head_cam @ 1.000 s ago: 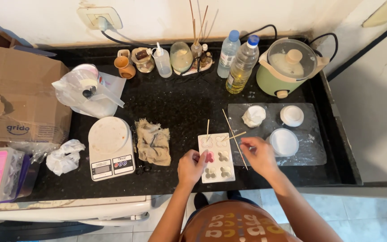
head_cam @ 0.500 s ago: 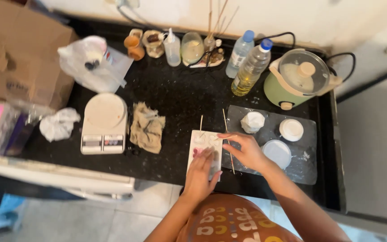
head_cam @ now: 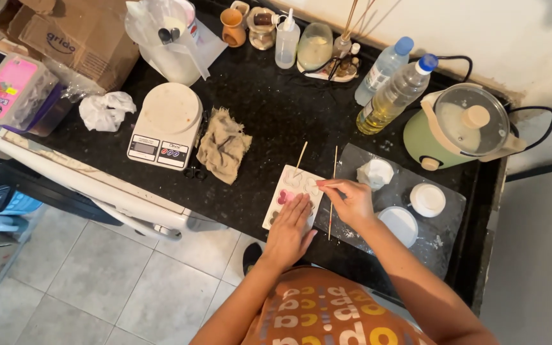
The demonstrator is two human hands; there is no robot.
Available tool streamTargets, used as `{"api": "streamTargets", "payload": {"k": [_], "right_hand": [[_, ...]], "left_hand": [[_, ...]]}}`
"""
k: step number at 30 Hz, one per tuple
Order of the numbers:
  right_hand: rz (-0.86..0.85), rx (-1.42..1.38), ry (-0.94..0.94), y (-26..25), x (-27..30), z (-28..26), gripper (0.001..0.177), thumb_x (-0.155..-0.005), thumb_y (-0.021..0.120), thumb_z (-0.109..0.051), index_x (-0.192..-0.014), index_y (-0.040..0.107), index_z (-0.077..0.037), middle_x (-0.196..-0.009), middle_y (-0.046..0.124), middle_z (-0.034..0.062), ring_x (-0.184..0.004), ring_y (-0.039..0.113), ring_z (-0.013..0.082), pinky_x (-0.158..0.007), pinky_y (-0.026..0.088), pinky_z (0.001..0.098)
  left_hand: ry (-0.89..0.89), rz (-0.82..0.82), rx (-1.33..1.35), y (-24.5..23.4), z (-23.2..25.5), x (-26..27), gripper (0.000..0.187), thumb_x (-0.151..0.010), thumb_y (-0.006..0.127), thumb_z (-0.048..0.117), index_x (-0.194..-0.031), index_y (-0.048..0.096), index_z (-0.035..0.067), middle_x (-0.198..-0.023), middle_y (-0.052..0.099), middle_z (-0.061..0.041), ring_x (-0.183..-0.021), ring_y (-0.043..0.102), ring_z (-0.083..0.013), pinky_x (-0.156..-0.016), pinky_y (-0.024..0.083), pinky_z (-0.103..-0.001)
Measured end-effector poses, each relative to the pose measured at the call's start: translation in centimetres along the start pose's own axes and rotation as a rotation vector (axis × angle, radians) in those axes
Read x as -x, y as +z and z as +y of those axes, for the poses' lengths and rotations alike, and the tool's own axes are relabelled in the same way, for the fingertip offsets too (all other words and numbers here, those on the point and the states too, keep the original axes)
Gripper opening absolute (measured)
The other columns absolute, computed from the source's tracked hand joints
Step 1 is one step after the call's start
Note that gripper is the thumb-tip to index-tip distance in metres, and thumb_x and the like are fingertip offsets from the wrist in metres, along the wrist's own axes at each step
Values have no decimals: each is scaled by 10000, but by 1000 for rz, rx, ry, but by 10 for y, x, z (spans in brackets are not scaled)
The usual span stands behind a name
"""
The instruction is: Preparing candle components by poking holes in wax discs and inspecting molds on a workbench.
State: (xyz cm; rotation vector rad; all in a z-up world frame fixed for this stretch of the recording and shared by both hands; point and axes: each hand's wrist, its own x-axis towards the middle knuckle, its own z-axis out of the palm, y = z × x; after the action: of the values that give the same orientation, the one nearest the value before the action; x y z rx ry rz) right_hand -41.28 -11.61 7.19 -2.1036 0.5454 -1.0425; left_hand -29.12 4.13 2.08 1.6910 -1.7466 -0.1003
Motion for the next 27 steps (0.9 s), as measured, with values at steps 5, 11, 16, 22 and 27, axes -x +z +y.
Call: {"api": "streamTargets", "payload": {"k": [5,11,16,22,27], "right_hand": [[138,93,18,9,6,-3,98,-800,873,-54,-803,780,-83,-833,811,29,-754,776,224,-700,593,287],[244,181,60,12,8,-4,141,-782,910,-85,-768,772,-104,-786,799,10,-718,765,201,-674,581,273],[238,191,68,10,2,-13,124,-802,880,-43,-784,761,-74,-802,794,46,-722,760,237,-649,574,291],[186,163,104,4,-4,-24,78,-836,833,-2,-840,799,-72,-846,804,50,-769,769,239,-670,582,281],[138,157,153,4,-6,-28,124,-860,790,4,-918,819,-100,-837,803,25,-796,768,243,-689,590,295]], "left_hand": [[-6,-10,1,7,-4,5,639,-846,756,270,-1361,565,-57,-1494,527,-202,-1444,442,-330,-1228,281,-449],[4,-3,-32,6,-4,5,633,-845,749,266,-1373,569,-32,-1498,526,-197,-1448,439,-325,-1226,287,-449],[5,-9,-24,7,-6,5,619,-862,737,263,-1378,566,-32,-1503,520,-199,-1451,433,-326,-1224,281,-449],[4,-18,-34,9,-8,5,624,-848,743,266,-1371,572,-28,-1501,523,-193,-1452,434,-316,-1230,276,-440],[2,-31,-21,7,-8,5,625,-851,739,266,-1371,568,-35,-1500,522,-194,-1453,430,-319,-1228,278,-438]]}}
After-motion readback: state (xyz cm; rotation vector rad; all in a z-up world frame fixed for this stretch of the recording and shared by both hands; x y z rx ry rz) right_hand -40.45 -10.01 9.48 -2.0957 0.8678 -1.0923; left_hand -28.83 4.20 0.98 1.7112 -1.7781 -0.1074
